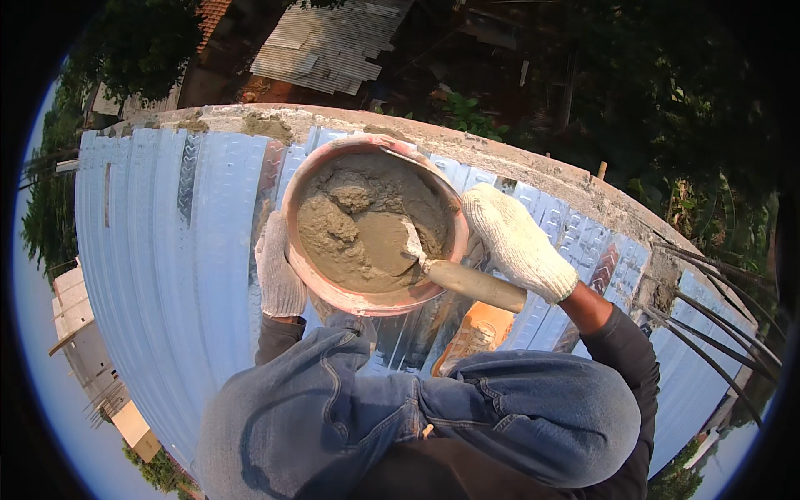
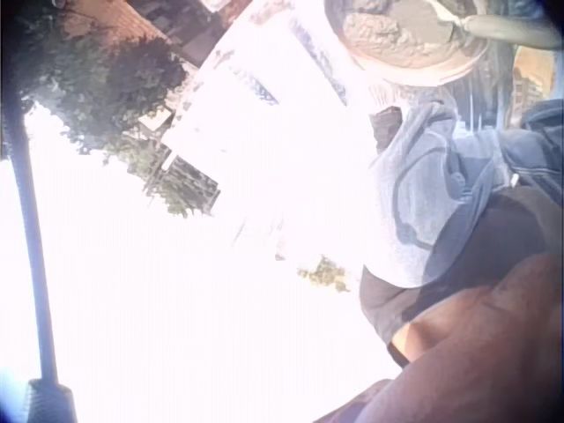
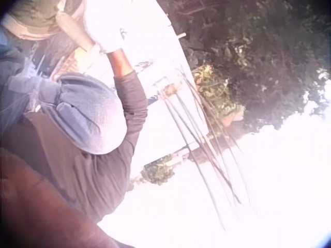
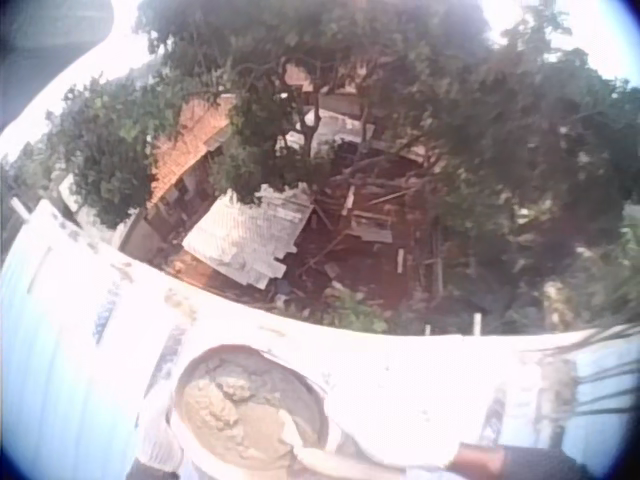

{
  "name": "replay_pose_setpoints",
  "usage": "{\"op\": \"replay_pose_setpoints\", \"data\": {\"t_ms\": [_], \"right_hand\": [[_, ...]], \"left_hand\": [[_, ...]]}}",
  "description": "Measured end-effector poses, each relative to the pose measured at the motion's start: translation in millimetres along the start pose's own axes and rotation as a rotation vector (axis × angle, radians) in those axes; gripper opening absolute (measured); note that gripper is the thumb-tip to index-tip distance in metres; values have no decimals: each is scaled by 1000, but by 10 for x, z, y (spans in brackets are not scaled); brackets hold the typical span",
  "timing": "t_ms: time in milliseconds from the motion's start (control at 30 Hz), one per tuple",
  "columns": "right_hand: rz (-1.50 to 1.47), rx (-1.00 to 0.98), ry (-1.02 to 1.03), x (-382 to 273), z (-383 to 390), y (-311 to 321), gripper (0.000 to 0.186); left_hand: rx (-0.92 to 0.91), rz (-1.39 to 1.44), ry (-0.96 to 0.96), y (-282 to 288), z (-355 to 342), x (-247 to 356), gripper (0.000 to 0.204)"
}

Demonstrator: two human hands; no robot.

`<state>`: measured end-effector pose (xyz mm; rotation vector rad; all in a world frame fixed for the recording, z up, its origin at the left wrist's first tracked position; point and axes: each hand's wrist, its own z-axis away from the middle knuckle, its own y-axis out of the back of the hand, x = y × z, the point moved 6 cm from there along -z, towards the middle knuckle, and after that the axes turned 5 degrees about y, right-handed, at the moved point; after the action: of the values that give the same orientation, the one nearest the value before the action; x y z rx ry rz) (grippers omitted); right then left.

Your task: The person scoops cement from a bucket with a trowel and applies it to the edge of a corrugated metal roof. They repeatedly smooth the cement along the roof's edge, working methodically to cover the seam.

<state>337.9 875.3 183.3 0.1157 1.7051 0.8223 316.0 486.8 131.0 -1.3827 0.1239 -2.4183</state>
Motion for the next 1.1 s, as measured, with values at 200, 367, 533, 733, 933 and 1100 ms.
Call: {"op": "replay_pose_setpoints", "data": {"t_ms": [200,367,533,733,933,1100], "right_hand": [[-265,-232,-509,-63,-711,-84,75],[234,-578,-554,-635,-649,145,86],[488,-664,-574,-928,-625,-76,77],[223,-667,-460,-1214,-984,-416,58],[166,-767,-739,-986,-1034,-817,45],[195,-738,-618,-1083,-984,-800,42]], "left_hand": [[59,11,54,477,-174,-49,38],[-43,-136,78,532,-289,35,39],[-116,-284,41,388,-771,217,34],[-426,-406,93,-19,-1174,376,37],[-483,-280,67,-171,-1100,307,37],[-454,-196,161,-19,-967,248,30]]}}
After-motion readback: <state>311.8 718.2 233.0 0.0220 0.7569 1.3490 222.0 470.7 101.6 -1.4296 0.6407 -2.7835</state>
